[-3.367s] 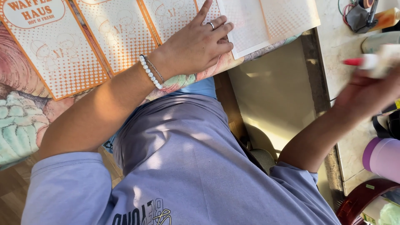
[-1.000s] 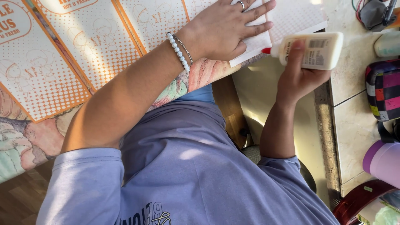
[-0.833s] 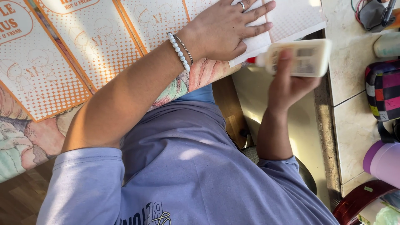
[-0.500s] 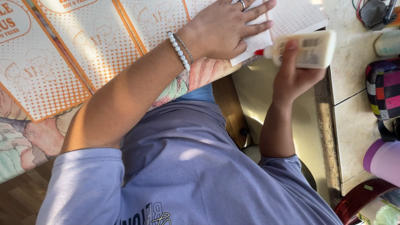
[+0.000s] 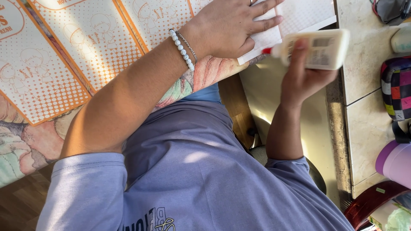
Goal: Applying glue to paper templates and folding them to assemble paper bags
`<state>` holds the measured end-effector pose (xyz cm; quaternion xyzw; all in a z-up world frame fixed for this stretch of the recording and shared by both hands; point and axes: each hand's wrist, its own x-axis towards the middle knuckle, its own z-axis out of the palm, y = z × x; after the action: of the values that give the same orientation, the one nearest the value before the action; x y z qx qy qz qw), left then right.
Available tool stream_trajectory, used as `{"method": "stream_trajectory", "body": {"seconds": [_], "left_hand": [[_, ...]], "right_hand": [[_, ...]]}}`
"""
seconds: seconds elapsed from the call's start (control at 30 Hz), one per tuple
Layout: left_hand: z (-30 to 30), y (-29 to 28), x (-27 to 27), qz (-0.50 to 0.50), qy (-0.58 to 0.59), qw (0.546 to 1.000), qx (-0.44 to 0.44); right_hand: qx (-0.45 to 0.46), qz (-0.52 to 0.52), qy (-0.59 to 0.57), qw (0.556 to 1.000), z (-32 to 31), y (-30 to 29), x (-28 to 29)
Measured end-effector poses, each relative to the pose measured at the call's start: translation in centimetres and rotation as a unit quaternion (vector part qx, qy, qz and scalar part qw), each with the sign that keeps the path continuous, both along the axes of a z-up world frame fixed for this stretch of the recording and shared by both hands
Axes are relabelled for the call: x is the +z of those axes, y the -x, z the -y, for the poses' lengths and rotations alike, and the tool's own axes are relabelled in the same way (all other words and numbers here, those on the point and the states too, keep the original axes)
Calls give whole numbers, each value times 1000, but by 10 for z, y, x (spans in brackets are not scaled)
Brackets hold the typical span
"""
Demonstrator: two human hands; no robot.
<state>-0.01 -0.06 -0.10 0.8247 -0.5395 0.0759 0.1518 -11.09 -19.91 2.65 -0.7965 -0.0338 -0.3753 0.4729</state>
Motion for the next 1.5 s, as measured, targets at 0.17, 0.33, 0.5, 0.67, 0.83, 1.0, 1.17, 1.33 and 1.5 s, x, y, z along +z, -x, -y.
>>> {"method": "stream_trajectory", "body": {"seconds": [0.17,0.33,0.5,0.67,0.83,1.0,1.17,1.33,1.5], "left_hand": [[-1,1,1,17,-3,1000,6],[-1,2,2,-17,-6,1000,13],[-2,2,1,2,2,1000,12],[0,3,0,-2,6,1000,18],[-3,4,3,-7,14,999,33],[-4,1,18,6,14,999,36],[-1,2,24,16,1,997,78],[-19,-12,32,-23,-29,989,143],[-26,5,36,30,-116,974,190]], "right_hand": [[-23,54,-70,996,27,-10,-11],[-12,0,-48,999,-5,2,-5],[-9,10,-30,999,16,-4,-10],[-29,58,-77,995,46,-17,-16],[-33,57,-45,997,30,-9,-20],[-78,58,-93,991,50,-11,-1],[-156,19,-227,961,65,6,26],[-137,21,-269,953,79,15,20],[-98,-2,-297,950,71,23,5]]}}
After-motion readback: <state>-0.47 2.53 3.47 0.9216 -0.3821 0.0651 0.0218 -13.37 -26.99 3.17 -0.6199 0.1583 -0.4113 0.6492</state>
